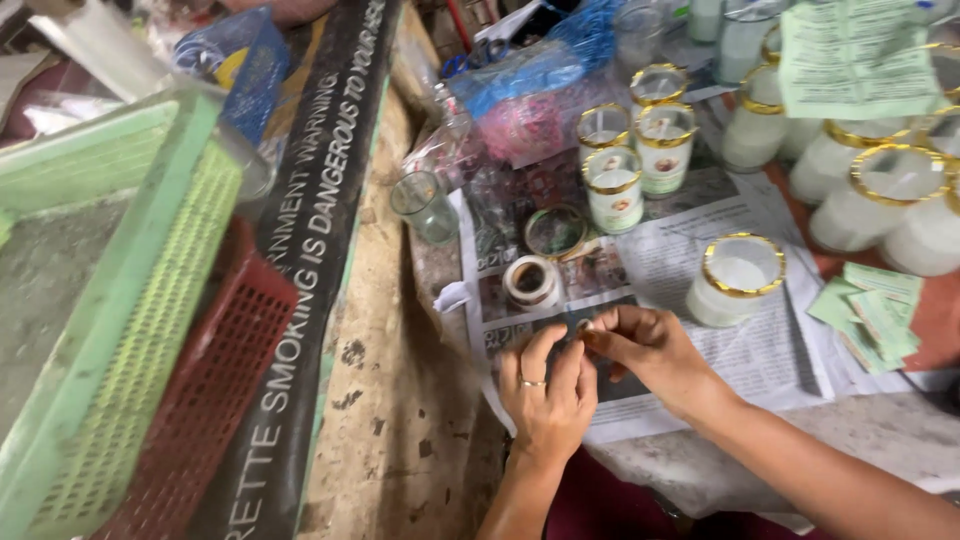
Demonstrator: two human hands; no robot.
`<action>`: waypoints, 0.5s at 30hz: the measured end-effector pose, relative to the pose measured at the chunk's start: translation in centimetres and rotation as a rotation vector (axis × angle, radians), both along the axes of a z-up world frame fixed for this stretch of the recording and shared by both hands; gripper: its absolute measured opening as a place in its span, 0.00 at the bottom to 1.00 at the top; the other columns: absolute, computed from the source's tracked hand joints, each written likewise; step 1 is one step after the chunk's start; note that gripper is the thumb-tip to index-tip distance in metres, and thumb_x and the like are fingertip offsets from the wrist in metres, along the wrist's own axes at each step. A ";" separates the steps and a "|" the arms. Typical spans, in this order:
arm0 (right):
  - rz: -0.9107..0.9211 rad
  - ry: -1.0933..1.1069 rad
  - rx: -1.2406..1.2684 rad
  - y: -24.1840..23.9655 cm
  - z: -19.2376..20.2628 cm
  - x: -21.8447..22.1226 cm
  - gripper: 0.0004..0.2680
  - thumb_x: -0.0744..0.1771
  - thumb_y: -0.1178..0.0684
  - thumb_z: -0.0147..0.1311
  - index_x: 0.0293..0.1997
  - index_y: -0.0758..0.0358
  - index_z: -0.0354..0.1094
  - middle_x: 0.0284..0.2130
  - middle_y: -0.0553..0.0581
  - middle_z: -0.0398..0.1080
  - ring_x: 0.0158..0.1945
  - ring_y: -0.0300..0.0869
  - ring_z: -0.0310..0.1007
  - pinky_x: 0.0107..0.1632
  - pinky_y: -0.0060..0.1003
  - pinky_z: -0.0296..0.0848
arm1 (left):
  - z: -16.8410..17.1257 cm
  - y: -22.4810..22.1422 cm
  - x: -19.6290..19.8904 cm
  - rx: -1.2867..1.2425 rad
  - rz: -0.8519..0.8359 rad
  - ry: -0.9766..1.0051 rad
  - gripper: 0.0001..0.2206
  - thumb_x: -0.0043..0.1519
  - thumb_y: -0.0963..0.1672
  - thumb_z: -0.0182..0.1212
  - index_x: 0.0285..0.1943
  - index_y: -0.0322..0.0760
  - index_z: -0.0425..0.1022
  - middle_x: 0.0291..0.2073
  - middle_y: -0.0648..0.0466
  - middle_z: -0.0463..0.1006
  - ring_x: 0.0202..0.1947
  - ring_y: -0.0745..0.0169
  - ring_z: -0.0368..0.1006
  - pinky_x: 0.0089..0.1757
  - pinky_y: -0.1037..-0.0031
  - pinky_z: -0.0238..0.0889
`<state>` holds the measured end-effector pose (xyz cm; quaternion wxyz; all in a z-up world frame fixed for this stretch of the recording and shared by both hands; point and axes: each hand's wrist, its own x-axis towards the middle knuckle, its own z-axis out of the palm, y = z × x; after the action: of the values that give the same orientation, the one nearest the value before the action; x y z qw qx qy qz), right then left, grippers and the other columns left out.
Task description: Applying labels to the bottom of glass candles and handling paper currency at a workstation.
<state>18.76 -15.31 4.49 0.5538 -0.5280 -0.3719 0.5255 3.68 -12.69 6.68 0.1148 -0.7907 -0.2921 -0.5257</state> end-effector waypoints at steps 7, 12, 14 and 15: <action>-0.126 -0.577 0.382 -8.4 2.2 6.1 0.06 0.66 0.57 0.56 0.43 0.61 0.76 0.38 0.55 0.78 0.38 0.39 0.80 0.31 0.27 0.82 | -0.2 -1.0 4.1 -0.601 -0.507 -0.199 0.17 0.63 0.43 0.56 0.59 0.31 0.70 0.58 0.43 0.70 0.62 0.48 0.66 0.60 0.59 0.66; -0.227 -0.905 0.435 -11.1 0.0 14.1 0.05 0.67 0.56 0.51 0.41 0.60 0.73 0.33 0.52 0.77 0.31 0.34 0.76 0.33 0.27 0.76 | -0.5 2.4 11.1 -1.339 -0.908 -0.100 0.40 0.59 0.56 0.57 0.77 0.39 0.46 0.73 0.44 0.55 0.72 0.48 0.55 0.60 0.57 0.59; -0.268 -0.958 0.343 -11.2 0.1 16.0 0.07 0.68 0.52 0.49 0.39 0.59 0.74 0.30 0.50 0.78 0.23 0.31 0.74 0.29 0.26 0.75 | -3.0 3.7 13.6 -1.368 -1.051 -0.137 0.36 0.60 0.52 0.60 0.75 0.40 0.48 0.67 0.44 0.62 0.67 0.51 0.62 0.54 0.62 0.73; -0.273 -0.870 0.253 -11.1 0.4 16.6 0.07 0.68 0.50 0.50 0.41 0.59 0.75 0.20 0.48 0.67 0.21 0.32 0.62 0.29 0.30 0.65 | -3.6 4.1 14.5 -1.370 -1.067 -0.228 0.27 0.63 0.52 0.59 0.68 0.41 0.58 0.59 0.50 0.68 0.61 0.57 0.65 0.55 0.66 0.66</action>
<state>35.34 -26.38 4.86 0.4707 -0.6715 -0.5577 0.1285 18.15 -8.58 3.04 -0.6767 -0.6594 -0.1442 -0.2940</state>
